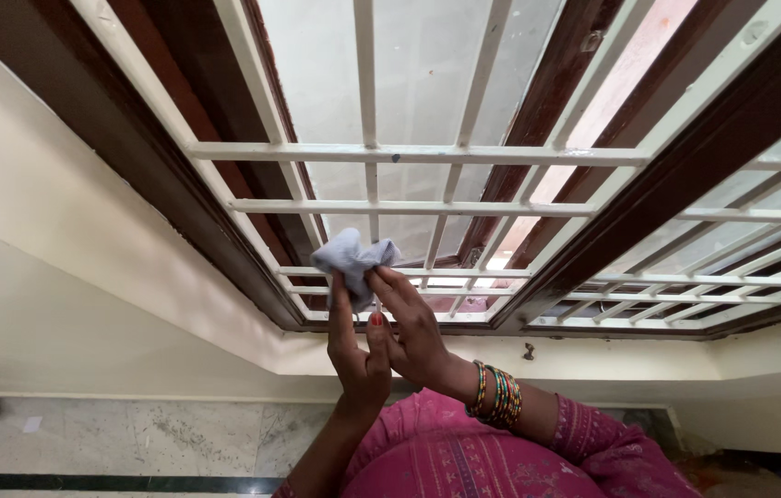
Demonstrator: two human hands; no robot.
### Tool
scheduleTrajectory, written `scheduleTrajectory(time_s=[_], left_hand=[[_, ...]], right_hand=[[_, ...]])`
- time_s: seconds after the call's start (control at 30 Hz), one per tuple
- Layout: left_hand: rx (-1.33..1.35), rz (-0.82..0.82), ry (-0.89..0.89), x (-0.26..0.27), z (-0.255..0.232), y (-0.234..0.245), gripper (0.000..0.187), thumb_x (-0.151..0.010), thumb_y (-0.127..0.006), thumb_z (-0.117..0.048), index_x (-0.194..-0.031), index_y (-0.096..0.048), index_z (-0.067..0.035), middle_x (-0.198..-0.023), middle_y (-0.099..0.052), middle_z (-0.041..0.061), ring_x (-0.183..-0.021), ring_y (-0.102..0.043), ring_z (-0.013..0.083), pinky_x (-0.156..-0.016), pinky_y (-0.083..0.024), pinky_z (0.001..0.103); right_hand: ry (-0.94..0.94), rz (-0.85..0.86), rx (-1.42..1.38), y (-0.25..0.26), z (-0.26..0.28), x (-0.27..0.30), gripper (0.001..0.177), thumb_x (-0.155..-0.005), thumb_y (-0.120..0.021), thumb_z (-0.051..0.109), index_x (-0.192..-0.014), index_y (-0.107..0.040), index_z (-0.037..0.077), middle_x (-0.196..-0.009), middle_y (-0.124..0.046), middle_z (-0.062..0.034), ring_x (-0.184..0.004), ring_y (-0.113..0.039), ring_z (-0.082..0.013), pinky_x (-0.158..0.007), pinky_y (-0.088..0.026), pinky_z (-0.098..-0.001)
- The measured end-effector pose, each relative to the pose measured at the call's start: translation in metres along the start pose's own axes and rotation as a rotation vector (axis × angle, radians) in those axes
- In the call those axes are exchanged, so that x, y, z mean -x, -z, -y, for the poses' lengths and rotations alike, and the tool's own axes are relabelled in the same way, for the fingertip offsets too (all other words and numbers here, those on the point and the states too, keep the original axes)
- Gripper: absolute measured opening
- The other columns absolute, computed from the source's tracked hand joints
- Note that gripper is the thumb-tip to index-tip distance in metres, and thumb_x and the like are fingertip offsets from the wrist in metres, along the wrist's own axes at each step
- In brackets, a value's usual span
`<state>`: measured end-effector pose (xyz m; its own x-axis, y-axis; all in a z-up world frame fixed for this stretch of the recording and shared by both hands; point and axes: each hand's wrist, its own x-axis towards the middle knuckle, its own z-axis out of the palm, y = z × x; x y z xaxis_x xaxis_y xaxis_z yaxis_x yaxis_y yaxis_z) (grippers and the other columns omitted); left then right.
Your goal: The person cleans a white metal window grill using a blue cloth by hand, wiping the horizontal and vertical bars.
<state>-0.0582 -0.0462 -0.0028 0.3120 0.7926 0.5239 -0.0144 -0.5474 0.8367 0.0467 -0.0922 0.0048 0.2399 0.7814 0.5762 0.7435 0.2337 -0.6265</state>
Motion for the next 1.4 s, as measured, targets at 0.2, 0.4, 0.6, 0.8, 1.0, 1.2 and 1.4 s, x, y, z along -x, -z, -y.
scheduleTrajectory(time_s=[0.2,0.4,0.6,0.8,1.0,1.2,1.4], left_hand=[[0.054,-0.066,-0.134,-0.037,-0.001,0.019,0.08,-0.114,-0.037,-0.048,-0.164,-0.009,0.008,-0.172,-0.016,0.031,-0.162,-0.019,0.0425,-0.131,-0.022,0.049],[-0.111,0.05,-0.115,-0.07,0.013,0.033,0.088,-0.107,-0.037,-0.062,-0.162,-0.024,0.006,-0.168,-0.029,0.03,-0.158,-0.031,0.0443,-0.128,-0.028,0.049],[-0.242,0.119,-0.143,-0.061,0.033,0.035,0.096,-0.105,-0.04,-0.066,-0.159,-0.021,0.011,-0.163,-0.028,0.035,-0.153,-0.031,0.0481,-0.124,-0.028,0.052],[-0.476,0.149,-0.088,-0.027,0.066,0.031,0.09,-0.1,-0.047,-0.06,-0.157,-0.029,0.007,-0.158,-0.037,0.032,-0.149,-0.036,0.0458,-0.124,-0.026,0.056],[-0.36,0.063,-0.072,0.002,0.061,0.04,0.083,-0.104,-0.048,-0.055,-0.157,-0.03,0.006,-0.158,-0.041,0.031,-0.149,-0.039,0.0443,-0.121,-0.03,0.054],[-0.169,-0.137,-0.045,-0.002,0.059,0.056,0.075,-0.108,-0.045,-0.045,-0.16,-0.026,0.005,-0.16,-0.039,0.029,-0.148,-0.041,0.0403,-0.121,-0.035,0.049],[-0.228,-0.199,-0.16,-0.016,0.07,0.046,0.066,-0.111,-0.047,-0.03,-0.16,-0.022,0.007,-0.164,-0.032,0.029,-0.154,-0.033,0.0437,-0.125,-0.032,0.049]], right_hand=[[0.104,0.011,-0.183,-0.015,0.017,-0.046,0.062,-0.1,-0.053,0.011,-0.157,-0.037,-0.006,-0.157,-0.043,-0.0296,-0.148,-0.044,-0.0464,-0.122,-0.037,-0.045],[0.239,0.045,-0.176,-0.039,-0.003,-0.077,0.072,-0.095,-0.063,0.013,-0.156,-0.031,-0.008,-0.158,-0.036,-0.0318,-0.15,-0.032,-0.0501,-0.123,-0.03,-0.047],[0.057,0.083,-0.02,-0.056,-0.031,-0.069,0.072,-0.085,-0.059,0.009,-0.153,-0.043,-0.007,-0.15,-0.05,-0.0276,-0.137,-0.051,-0.0439,-0.115,-0.045,-0.0457],[0.305,0.121,0.234,-0.068,-0.044,-0.034,0.073,-0.088,-0.068,0.018,-0.146,-0.039,-0.014,-0.139,-0.049,-0.0327,-0.124,-0.05,-0.0456,-0.109,-0.041,-0.0519],[0.199,-0.001,0.267,-0.062,-0.036,-0.031,0.04,-0.093,-0.069,0.013,-0.129,-0.062,-0.004,-0.129,-0.063,-0.0194,-0.119,-0.062,-0.035,-0.104,-0.051,-0.0429],[0.409,-0.103,0.314,-0.044,0.009,-0.04,0.02,-0.086,-0.075,0.017,-0.098,-0.065,0.005,-0.109,-0.064,-0.011,-0.108,-0.062,-0.0292,-0.103,-0.049,-0.0456],[0.488,-0.085,0.403,-0.073,-0.002,-0.063,0.036,-0.087,-0.065,0.015,-0.12,-0.067,0.0,-0.119,-0.064,-0.0139,-0.117,-0.061,-0.03,-0.107,-0.046,-0.0427]])
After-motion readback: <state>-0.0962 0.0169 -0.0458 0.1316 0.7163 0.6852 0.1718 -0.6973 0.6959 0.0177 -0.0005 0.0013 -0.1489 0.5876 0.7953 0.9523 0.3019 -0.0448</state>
